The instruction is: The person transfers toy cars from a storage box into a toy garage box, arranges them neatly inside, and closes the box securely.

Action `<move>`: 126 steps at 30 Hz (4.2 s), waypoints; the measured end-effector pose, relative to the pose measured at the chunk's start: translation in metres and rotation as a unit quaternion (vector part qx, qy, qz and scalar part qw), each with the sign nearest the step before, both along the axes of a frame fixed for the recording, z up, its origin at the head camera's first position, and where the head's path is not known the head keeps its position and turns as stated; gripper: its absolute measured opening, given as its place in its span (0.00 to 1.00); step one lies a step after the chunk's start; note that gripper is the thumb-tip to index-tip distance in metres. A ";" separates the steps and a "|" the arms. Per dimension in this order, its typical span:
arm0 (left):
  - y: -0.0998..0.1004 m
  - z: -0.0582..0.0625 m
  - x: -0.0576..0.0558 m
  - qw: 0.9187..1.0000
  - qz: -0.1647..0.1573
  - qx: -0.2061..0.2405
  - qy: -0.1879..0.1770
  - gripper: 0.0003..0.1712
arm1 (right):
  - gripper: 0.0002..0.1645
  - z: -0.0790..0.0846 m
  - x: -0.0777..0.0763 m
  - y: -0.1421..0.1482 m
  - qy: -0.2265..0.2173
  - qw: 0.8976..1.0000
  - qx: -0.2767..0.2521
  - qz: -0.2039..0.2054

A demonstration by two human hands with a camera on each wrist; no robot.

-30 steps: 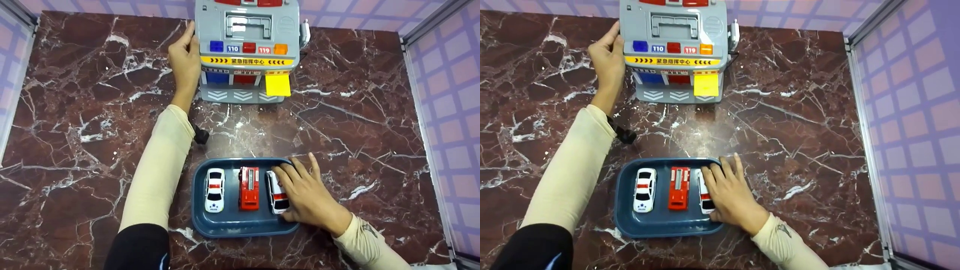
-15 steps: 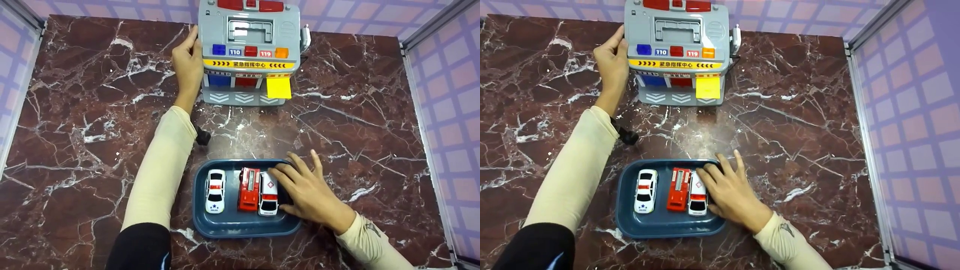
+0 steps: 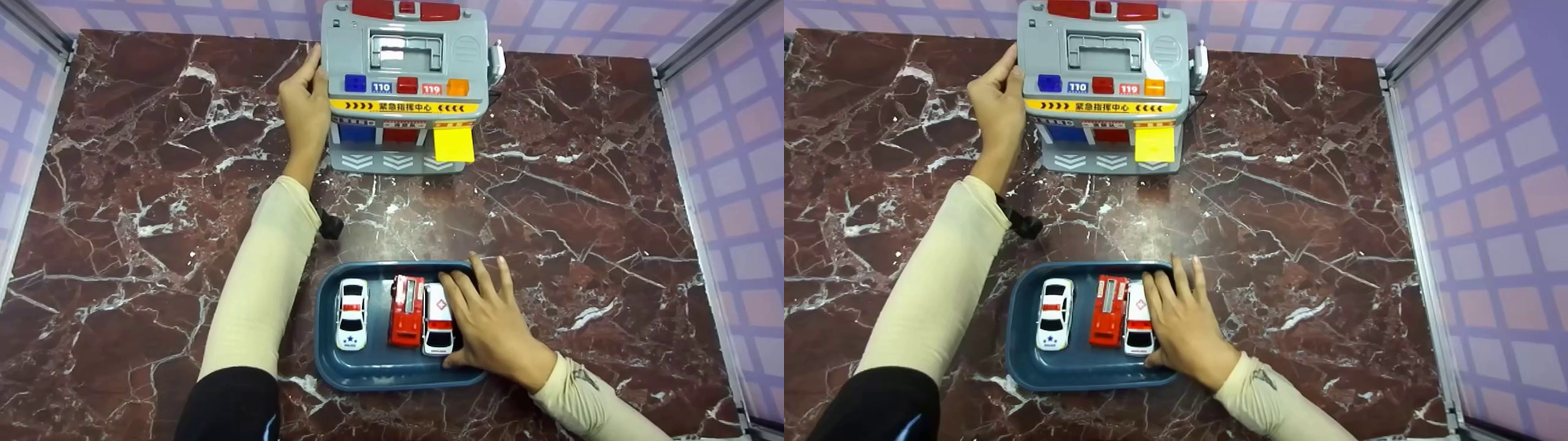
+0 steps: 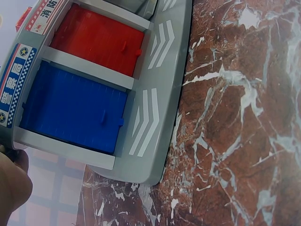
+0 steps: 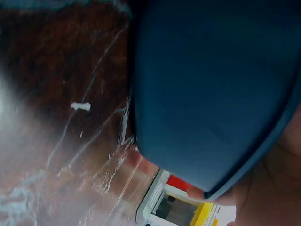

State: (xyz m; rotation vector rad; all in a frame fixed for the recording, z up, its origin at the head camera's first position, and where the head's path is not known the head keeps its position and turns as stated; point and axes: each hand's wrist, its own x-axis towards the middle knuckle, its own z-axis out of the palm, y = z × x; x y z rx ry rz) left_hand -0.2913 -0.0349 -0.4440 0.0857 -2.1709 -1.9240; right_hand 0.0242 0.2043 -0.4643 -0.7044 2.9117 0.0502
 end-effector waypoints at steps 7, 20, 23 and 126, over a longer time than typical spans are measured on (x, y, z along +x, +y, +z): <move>0.000 0.001 -0.001 1.000 -0.002 0.003 0.001 0.21 | 0.83 -0.004 -0.001 -0.002 0.012 1.000 -0.021 -0.002; -0.001 -0.003 -0.004 1.000 0.003 0.008 0.009 0.20 | 0.71 0.004 -0.005 0.003 0.032 0.999 -0.040 0.006; -0.001 -0.003 -0.005 1.000 0.002 0.010 0.005 0.21 | 0.69 0.006 -0.007 0.003 0.033 0.998 -0.046 0.007; 0.002 0.001 0.001 1.000 0.006 0.009 0.009 0.21 | 0.43 -0.025 -0.188 0.064 -0.195 0.787 -0.546 -0.209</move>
